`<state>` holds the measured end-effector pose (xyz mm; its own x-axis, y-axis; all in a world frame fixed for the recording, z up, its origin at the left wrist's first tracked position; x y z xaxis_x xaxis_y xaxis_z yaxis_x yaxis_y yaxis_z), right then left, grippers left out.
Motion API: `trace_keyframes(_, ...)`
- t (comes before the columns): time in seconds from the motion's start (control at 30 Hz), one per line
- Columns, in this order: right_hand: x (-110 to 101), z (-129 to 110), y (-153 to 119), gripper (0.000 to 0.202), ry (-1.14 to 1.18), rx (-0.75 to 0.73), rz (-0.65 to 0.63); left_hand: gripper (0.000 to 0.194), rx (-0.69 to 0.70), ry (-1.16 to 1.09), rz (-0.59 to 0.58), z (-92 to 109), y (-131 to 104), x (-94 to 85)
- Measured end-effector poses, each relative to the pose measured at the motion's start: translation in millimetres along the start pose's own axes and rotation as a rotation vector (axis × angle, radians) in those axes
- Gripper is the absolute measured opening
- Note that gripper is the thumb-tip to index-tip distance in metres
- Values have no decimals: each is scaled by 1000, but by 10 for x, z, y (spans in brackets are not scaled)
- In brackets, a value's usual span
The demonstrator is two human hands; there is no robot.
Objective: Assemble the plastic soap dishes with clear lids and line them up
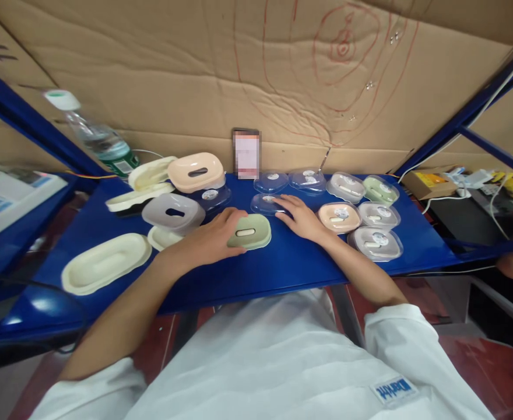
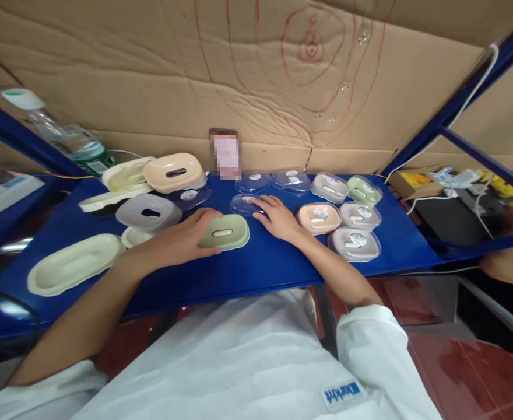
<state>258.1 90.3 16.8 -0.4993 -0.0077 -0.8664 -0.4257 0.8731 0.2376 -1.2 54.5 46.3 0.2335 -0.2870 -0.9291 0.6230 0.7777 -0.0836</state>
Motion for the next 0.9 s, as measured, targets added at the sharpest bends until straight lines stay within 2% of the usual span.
trace_keyframes(0.1, -16, -176, -19, 46, 183, -107, 74, 92, -29, -82, 169, -98, 122, 73)
trace_keyframes(0.17, -10, -311, -58, 46, 186, -178, 88, 110, -59, -133, 260, -141, 186, 125)
trace_keyframes(0.23, 24, -426, -100, 46, 112, -231, 68, 116, -64, -174, 281, -135, 227, 165)
trace_keyframes(0.33, 96, -528, -141, 45, -7, -269, -9, 105, -59, -183, 230, -74, 246, 173)
trace_keyframes(0.47, 114, -546, -139, 46, -91, -274, -53, 90, -76, -133, 161, -28, 240, 141)
trace_keyframes(0.57, 120, -536, -127, 53, -116, -321, -81, 90, -65, -91, 139, -61, 233, 158)
trace_keyframes(0.73, 158, -490, -109, 59, -123, -365, -87, 89, 36, -28, 85, -123, 199, 251)
trace_keyframes(0.9, 189, -490, -115, 58, -167, -390, -79, 82, 63, 38, 124, -125, 187, 271)
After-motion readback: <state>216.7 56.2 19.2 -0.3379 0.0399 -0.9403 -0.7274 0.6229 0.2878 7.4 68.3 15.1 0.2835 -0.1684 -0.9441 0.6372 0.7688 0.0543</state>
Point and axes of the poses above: each hand's wrist, its own y-axis towards the middle knuckle, its own x-axis out of the palm, z = x × y, the point moved 5 cm from there along y, towards the middle knuckle, and after that the axes turned 3 degrees about y, right-handed, at the moved point
